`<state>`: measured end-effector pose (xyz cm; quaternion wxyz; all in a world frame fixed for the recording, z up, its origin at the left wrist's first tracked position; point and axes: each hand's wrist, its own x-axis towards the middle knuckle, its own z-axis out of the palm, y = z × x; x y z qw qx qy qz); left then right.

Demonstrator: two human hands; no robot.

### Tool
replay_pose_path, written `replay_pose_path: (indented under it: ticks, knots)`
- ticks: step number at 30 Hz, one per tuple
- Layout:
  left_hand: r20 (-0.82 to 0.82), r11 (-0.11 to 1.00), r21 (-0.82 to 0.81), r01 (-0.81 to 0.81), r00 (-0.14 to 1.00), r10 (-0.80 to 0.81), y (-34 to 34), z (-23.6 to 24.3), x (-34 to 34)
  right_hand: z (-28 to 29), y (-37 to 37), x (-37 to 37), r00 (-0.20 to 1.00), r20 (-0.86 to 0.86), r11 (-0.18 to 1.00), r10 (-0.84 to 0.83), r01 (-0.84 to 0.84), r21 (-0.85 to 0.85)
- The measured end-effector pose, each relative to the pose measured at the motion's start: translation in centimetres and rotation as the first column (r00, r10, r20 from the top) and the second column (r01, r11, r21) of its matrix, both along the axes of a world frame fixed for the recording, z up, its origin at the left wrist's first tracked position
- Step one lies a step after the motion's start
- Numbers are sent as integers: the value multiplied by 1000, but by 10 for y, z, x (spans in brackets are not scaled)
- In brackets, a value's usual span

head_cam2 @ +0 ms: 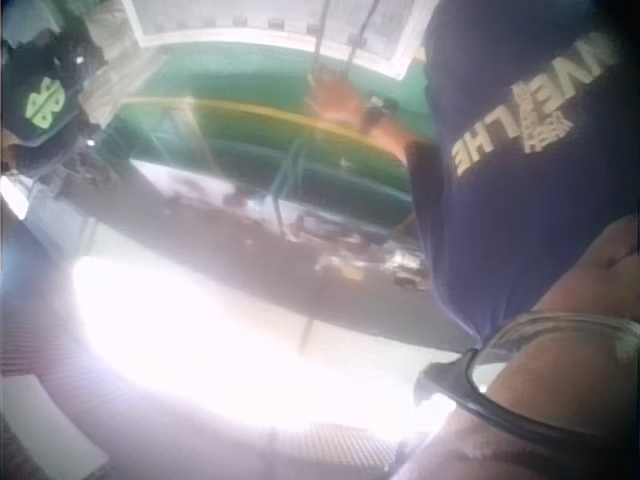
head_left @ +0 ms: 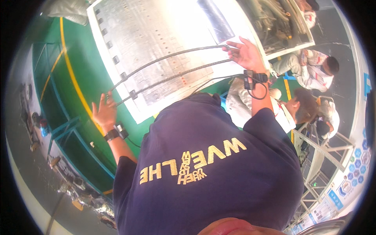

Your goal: The person holds a timing chain, stretches it out, and uses a ruler on a diagnostic workstation to measure its length.

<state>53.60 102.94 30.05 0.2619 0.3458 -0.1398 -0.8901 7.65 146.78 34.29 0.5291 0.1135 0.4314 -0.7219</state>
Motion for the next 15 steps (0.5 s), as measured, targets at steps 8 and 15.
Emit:
replay_pose_path:
  ticks: [8, 15]
  knots:
    - [144, 996, -79, -32, 989, 43, 4, 6, -12, -6, -7, -5, 999, -51, 996, -13, 18, 85]
    - [82, 994, -109, 25, 997, -16, 9, 12, -11, -1, -14, 0, 984, -179, 981, 25, 11, 195]
